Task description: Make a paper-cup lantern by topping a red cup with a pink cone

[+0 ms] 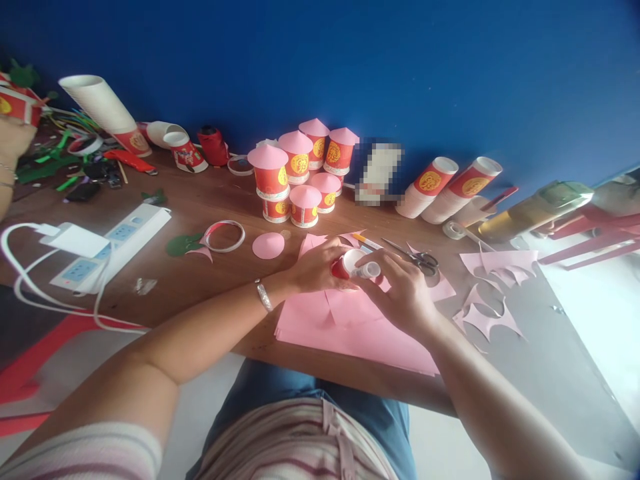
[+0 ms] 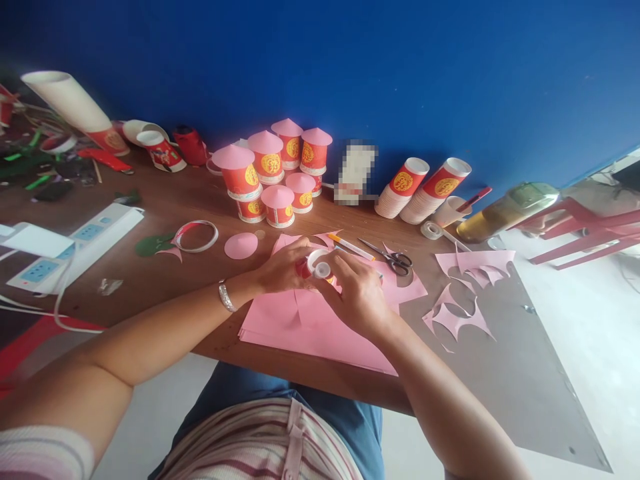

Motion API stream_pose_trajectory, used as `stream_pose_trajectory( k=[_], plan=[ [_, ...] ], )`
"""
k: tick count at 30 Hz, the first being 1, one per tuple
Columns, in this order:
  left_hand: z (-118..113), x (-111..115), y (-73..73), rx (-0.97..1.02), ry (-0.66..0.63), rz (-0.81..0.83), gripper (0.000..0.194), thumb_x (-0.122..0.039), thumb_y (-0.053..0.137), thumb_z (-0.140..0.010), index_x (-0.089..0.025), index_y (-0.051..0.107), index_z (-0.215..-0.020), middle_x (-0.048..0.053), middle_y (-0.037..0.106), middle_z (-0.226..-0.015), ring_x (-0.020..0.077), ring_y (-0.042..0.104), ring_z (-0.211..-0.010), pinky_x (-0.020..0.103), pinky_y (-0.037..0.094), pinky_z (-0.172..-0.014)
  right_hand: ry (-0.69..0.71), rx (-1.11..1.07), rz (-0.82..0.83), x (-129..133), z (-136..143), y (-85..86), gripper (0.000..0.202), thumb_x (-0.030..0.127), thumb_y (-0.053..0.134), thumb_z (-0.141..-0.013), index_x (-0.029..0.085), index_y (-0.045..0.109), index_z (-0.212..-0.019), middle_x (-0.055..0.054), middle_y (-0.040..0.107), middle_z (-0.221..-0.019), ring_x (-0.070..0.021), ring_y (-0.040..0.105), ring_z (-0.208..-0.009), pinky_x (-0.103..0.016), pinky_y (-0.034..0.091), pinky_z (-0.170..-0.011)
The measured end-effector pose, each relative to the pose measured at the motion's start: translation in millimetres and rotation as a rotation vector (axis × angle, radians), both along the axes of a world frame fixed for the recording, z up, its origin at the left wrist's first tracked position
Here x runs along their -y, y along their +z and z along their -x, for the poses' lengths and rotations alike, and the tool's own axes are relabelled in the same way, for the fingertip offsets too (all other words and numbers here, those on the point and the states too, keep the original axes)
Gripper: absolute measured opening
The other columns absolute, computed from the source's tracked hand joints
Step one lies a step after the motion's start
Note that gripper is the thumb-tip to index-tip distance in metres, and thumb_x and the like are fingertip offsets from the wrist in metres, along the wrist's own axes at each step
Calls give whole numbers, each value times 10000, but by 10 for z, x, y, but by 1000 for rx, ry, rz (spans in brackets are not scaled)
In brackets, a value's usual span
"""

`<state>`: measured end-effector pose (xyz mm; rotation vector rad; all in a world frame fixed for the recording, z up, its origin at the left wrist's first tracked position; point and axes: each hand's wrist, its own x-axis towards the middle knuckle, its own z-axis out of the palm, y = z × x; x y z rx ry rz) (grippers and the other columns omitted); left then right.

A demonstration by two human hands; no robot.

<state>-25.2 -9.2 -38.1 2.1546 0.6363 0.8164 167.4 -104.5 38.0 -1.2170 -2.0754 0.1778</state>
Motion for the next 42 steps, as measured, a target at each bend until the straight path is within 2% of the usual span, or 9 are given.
stream_pose_trajectory(
  k=[9,13,18,24,28,30,33,38,42],
  plan=[
    [-4,17,10,-33,14,12,557,-385,906,-761,-195,707,-1246,123,701,-1280,297,634,-1274,424,559,-1064,22,-49,140,24,58,10,156,375,676,-997,239,717,-931,-23,712,-813,-164,622,-642,-313,492,-606],
    [-12,8,-1,-34,18,-2,606,-442,936,-709,-208,712,-1222,102,714,-1235,300,641,-1230,433,564,-1041,-43,-364,321,7,-36,54,242,466,779,-919,229,736,-904,-20,734,-803,-163,645,-630,-304,523,-564],
    [2,61,136,-58,47,67,576,-470,925,-713,-220,723,-1190,87,696,-1270,301,634,-1228,431,545,-1058,-105,-900,345,-87,-223,-2,363,532,887,-795,217,708,-814,-28,729,-825,-149,637,-609,-298,549,-526],
    [-6,117,273,-118,74,110,498,-437,903,-723,-259,751,-1162,56,703,-1208,305,641,-1176,429,545,-1032,-146,-1087,450,-197,-323,-267,479,581,943,-674,230,663,-839,15,671,-734,-151,648,-574,-302,585,-530],
    [26,85,216,-42,70,103,658,-443,947,-673,-244,695,-1248,75,689,-1246,247,621,-1070,386,544,-970,-123,-1138,451,-253,-387,-350,489,586,930,-683,249,640,-889,33,686,-733,-144,654,-565,-286,588,-536],
    [74,52,185,-4,85,105,733,-486,961,-657,-235,660,-1277,57,681,-1118,184,576,-891,341,538,-856,-112,-1160,437,-275,-415,-364,483,596,913,-698,259,627,-892,44,675,-699,-151,664,-575,-293,598,-555],
    [165,0,194,86,143,122,679,-617,888,-729,-213,629,-1208,-8,588,-873,138,494,-747,279,472,-700,-96,-1208,427,-288,-427,-357,480,590,913,-699,270,611,-892,46,674,-683,-168,697,-616,-306,614,-594],
    [224,10,396,227,333,-10,453,-619,745,-899,-216,624,-1068,-14,540,-828,132,519,-756,264,459,-685,-35,-1264,444,-219,-349,-238,463,588,897,-728,270,605,-896,17,729,-783,-163,707,-661,-285,605,-593],
    [131,217,608,247,246,-106,395,-488,832,-873,-229,686,-1134,-22,552,-839,110,508,-711,258,464,-676,16,-1216,424,-64,-188,-106,431,657,762,-860,255,606,-881,7,690,-761,-148,627,-596,-284,559,-553]
  ],
)
